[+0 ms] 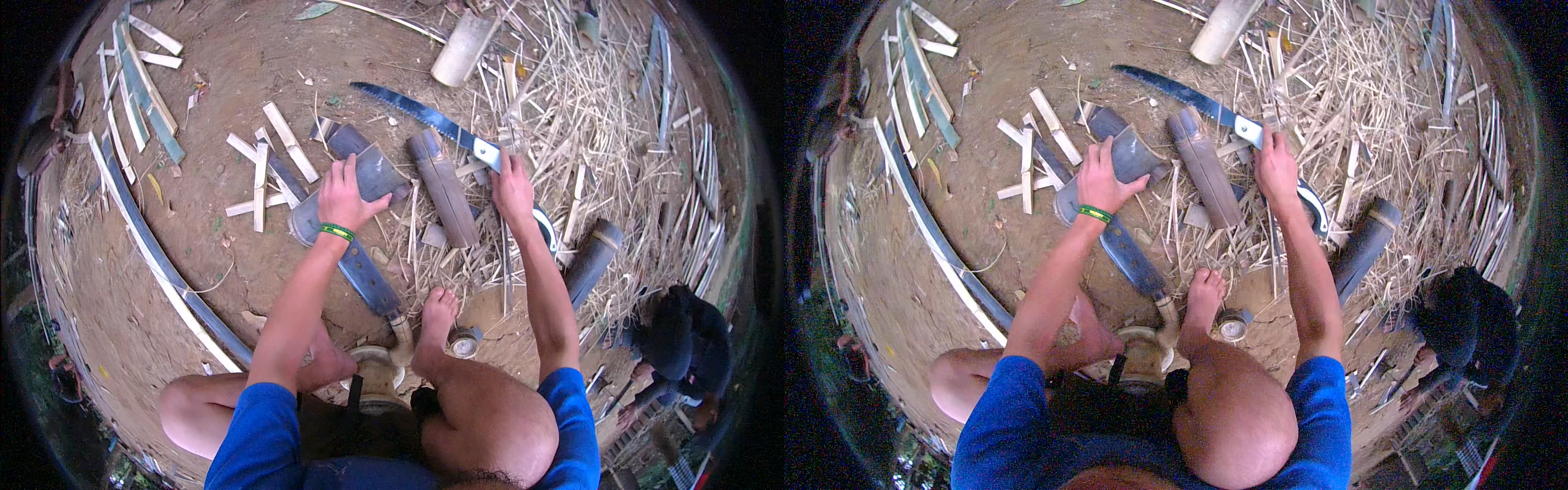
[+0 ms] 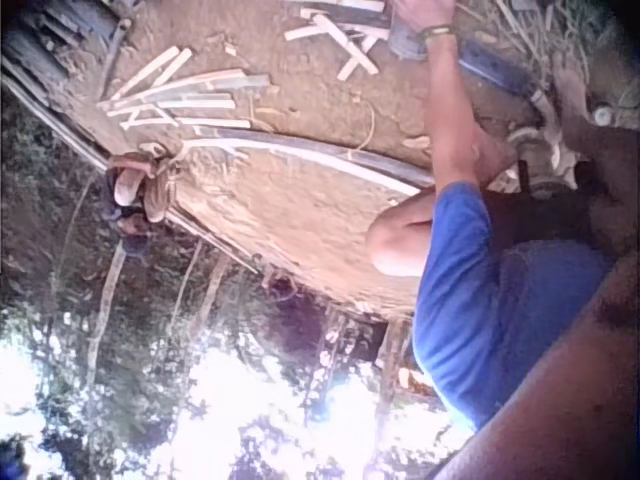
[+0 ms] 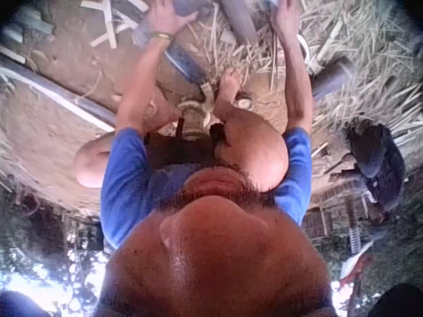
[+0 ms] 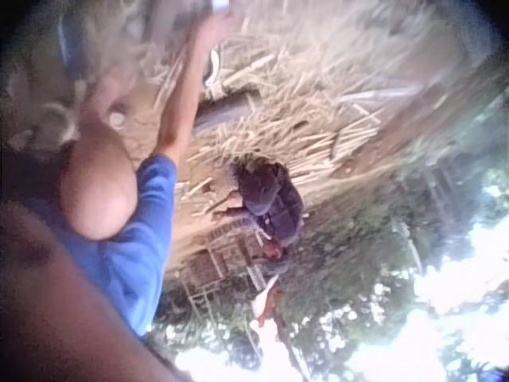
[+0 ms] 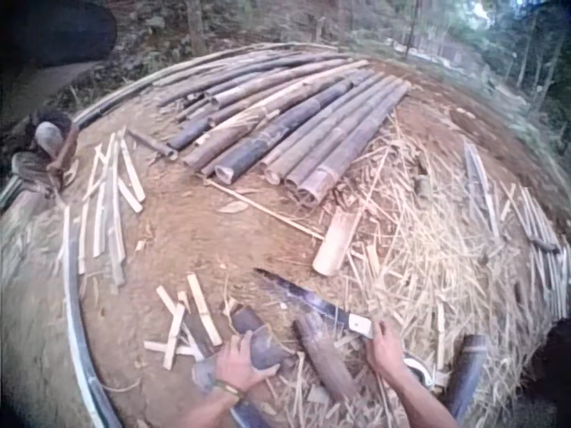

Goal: The person sits on the ground and uses a hand saw to cut a piece of bamboo. They then use a knife to split the bamboo into smaller strips and further refine the pieces.

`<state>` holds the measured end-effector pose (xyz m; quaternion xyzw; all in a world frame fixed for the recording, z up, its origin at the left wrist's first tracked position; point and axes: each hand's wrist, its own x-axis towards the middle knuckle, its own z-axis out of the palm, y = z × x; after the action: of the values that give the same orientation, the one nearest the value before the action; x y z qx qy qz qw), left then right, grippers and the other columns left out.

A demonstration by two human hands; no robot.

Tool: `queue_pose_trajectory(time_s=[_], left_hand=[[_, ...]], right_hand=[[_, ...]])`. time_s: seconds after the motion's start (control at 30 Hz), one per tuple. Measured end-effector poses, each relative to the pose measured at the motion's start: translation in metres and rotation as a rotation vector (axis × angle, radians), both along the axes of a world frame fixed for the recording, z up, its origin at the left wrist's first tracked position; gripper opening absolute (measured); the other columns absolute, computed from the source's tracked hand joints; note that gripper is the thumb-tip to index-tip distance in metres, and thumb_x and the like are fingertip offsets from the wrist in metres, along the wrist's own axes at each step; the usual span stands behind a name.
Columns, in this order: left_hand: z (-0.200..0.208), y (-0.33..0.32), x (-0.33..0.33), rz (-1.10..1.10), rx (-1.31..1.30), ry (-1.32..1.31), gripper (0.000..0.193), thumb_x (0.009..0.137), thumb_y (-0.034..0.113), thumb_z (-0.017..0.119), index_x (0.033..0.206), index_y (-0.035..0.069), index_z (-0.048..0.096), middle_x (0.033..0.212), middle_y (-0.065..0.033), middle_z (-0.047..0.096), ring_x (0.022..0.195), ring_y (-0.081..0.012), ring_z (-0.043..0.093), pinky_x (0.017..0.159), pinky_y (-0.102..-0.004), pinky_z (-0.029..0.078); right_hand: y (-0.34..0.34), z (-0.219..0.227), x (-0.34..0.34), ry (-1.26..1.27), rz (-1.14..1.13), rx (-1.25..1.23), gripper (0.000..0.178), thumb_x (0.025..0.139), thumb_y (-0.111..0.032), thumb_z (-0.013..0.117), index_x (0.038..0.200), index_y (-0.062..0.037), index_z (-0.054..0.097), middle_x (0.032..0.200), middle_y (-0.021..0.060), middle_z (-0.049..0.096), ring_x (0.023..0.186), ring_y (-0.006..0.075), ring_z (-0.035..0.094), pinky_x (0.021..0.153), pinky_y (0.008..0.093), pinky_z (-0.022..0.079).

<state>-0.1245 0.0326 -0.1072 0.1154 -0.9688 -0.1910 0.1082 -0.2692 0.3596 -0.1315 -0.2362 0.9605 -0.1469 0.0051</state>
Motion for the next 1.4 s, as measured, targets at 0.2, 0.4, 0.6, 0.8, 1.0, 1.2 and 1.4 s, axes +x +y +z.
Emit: queue_pose_trajectory(time_s=[0.2,0.4,0.6,0.8,1.0,1.2,1.4], left_hand=[[-0.004,-0.014,-0.002,-0.013,0.048,-0.035,0.098,0.060,0.053,0.090,0.135,0.002,0.055,0.113,-0.0166,0.056,0.101,-0.0400,0.063,0.087,-0.0492,0.055],[0.009,-0.029,-0.050,-0.048,0.042,-0.065,0.097,0.061,0.056,0.089,0.137,0.004,0.057,0.120,-0.0173,0.058,0.101,-0.0423,0.066,0.087,-0.0505,0.057],[0.023,-0.069,-0.080,-0.095,0.050,-0.191,0.098,0.061,0.059,0.088,0.139,0.007,0.059,0.132,-0.0221,0.054,0.109,-0.0438,0.065,0.094,-0.0516,0.056],[0.015,-0.073,-0.079,-0.146,0.035,-0.123,0.098,0.061,0.058,0.089,0.141,0.010,0.058,0.131,-0.0197,0.054,0.114,-0.0421,0.063,0.096,-0.0502,0.055],[0.013,-0.069,-0.081,-0.144,0.026,-0.092,0.096,0.060,0.055,0.090,0.135,0.006,0.057,0.127,-0.0191,0.055,0.111,-0.0407,0.064,0.094,-0.0491,0.055],[0.014,-0.071,-0.082,-0.118,0.007,-0.101,0.092,0.058,0.056,0.091,0.125,0.002,0.057,0.121,-0.0187,0.056,0.106,-0.0403,0.067,0.091,-0.0492,0.056],[0.013,-0.072,-0.082,-0.118,-0.013,-0.112,0.092,0.057,0.057,0.090,0.123,0.002,0.058,0.120,-0.0187,0.056,0.105,-0.0397,0.067,0.090,-0.0489,0.057]], right_hand=[[-0.018,0.062,0.034,-0.160,-0.031,-0.235,0.052,0.088,-0.014,0.071,0.131,0.0049,0.050,0.107,0.0258,0.056,0.091,0.0452,0.061,0.077,0.0488,0.053],[-0.038,0.085,0.080,-0.521,-0.282,-0.812,0.041,0.092,-0.016,0.071,0.122,0.0055,0.054,0.104,0.0151,0.065,0.091,0.0208,0.066,0.081,0.0375,0.054],[-0.068,0.115,0.111,-0.437,-0.230,-0.624,0.044,0.095,-0.017,0.072,0.131,0.0037,0.059,0.090,0.0161,0.073,0.078,0.0187,0.072,0.071,0.0350,0.057],[-0.103,0.085,0.130,-0.488,-0.165,-0.555,0.039,0.096,-0.019,0.072,0.128,0.0004,0.061,0.091,0.0239,0.074,0.082,0.0388,0.075,0.069,0.0443,0.058],[-0.111,0.060,0.141,-0.450,-0.121,-0.534,0.044,0.096,-0.021,0.072,0.133,-0.0018,0.057,0.094,0.0248,0.074,0.088,0.0416,0.074,0.073,0.0464,0.059],[-0.113,0.040,0.149,-0.439,-0.098,-0.531,0.045,0.095,-0.023,0.073,0.133,-0.0045,0.057,0.096,0.0261,0.073,0.089,0.0429,0.074,0.073,0.0482,0.059],[-0.116,0.040,0.156,-0.435,-0.124,-0.477,0.045,0.095,-0.023,0.073,0.133,-0.0053,0.057,0.096,0.0265,0.073,0.090,0.0435,0.073,0.073,0.0488,0.059]])
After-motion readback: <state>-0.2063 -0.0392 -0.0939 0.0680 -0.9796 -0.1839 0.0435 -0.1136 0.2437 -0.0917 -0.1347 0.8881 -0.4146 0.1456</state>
